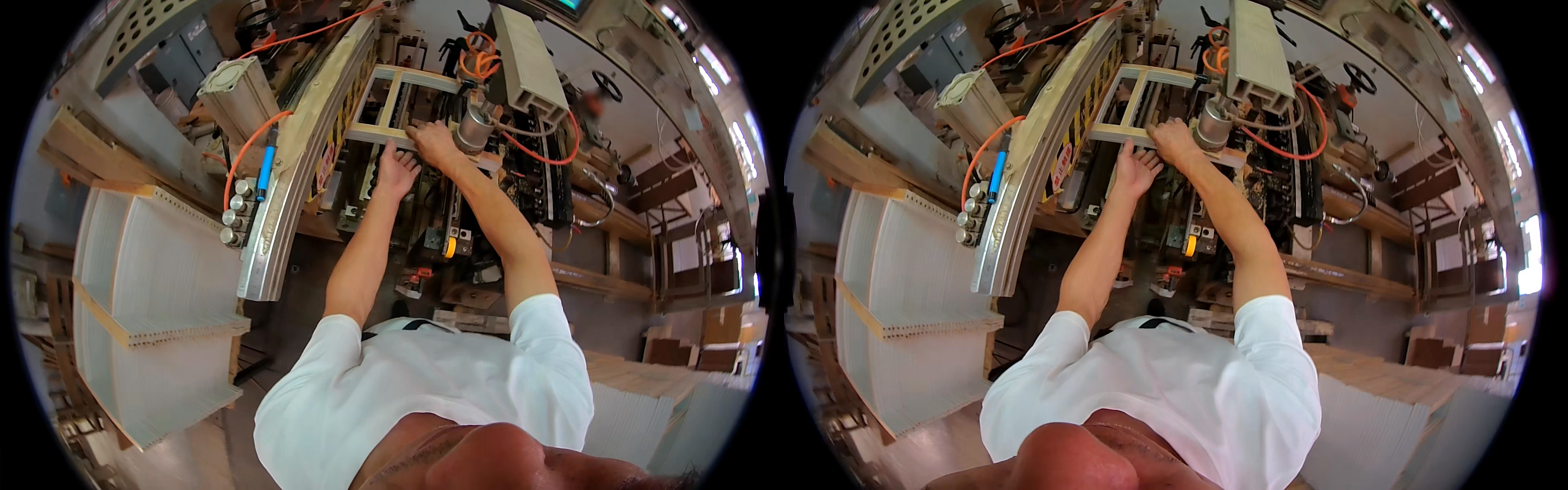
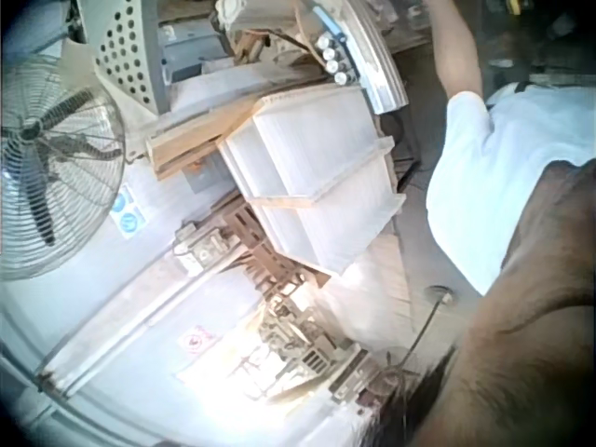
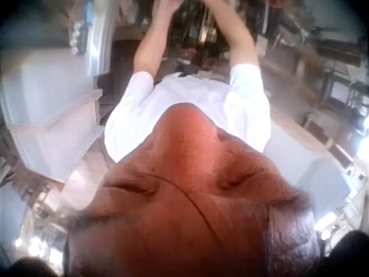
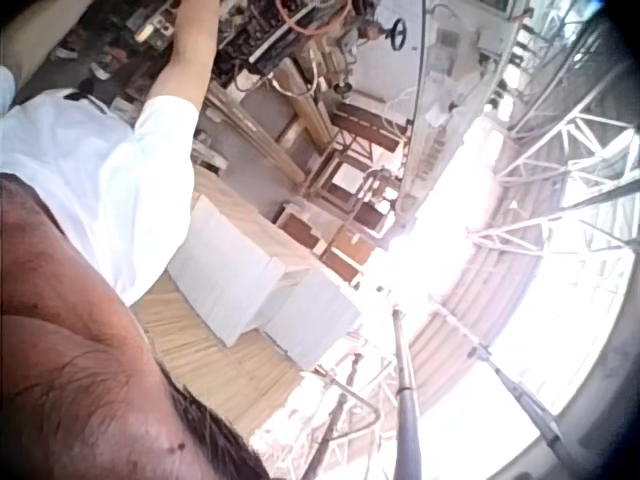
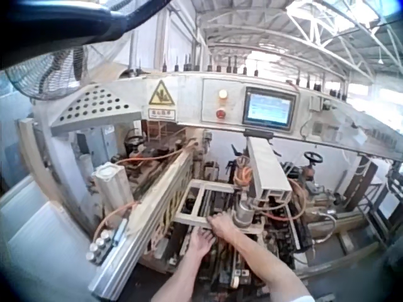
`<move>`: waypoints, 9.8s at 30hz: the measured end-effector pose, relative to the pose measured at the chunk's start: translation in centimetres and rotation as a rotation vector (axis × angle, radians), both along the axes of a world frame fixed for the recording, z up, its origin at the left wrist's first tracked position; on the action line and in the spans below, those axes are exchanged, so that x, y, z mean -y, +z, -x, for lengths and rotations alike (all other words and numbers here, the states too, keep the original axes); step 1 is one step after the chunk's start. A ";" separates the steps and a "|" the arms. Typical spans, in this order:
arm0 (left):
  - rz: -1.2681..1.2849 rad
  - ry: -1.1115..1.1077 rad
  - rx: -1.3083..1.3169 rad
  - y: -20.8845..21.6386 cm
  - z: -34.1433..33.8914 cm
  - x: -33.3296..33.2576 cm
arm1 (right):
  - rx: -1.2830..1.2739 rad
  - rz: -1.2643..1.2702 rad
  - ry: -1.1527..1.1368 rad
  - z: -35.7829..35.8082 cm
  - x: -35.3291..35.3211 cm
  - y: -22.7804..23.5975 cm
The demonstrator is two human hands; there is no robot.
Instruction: The person receives a wooden frame from a coworker and places it onto a machine. They then repeatedly pick up frames, position them under the machine's mechanism, and move them to a stack of white panels. The process involves handling multiple wooden frames in a repetitive sequence.
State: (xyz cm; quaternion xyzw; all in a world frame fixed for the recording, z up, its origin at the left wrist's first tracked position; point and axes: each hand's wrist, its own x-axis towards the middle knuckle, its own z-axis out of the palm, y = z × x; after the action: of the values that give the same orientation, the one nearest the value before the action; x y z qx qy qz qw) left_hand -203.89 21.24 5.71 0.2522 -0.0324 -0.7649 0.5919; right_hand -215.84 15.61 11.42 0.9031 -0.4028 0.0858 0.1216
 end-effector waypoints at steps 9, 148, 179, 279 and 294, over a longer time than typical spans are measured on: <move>0.048 0.217 -0.187 -1.1 2.3 -0.2 | -0.047 -0.107 0.014 0.0 0.1 1.1; 0.371 -0.741 1.364 -16.9 -13.9 -51.5 | 0.102 0.063 -2.020 47.3 -77.7 20.9; 0.247 -0.402 -0.042 8.3 -0.3 -36.8 | 0.173 0.223 -0.219 7.0 -47.2 9.3; 0.017 -0.124 -0.186 -1.1 -3.9 -36.8 | -0.201 -0.234 -0.080 -0.9 0.0 0.9; -0.266 0.266 -0.090 -6.8 -13.6 -52.2 | 0.110 -0.227 -0.211 -1.2 2.6 -2.4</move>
State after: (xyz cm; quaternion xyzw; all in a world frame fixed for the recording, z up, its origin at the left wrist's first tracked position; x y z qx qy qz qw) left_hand -190.27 73.43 -1.10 0.2959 0.1291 -0.6879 0.6501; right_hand -214.62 13.00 9.01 0.8575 -0.5088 0.0758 0.0051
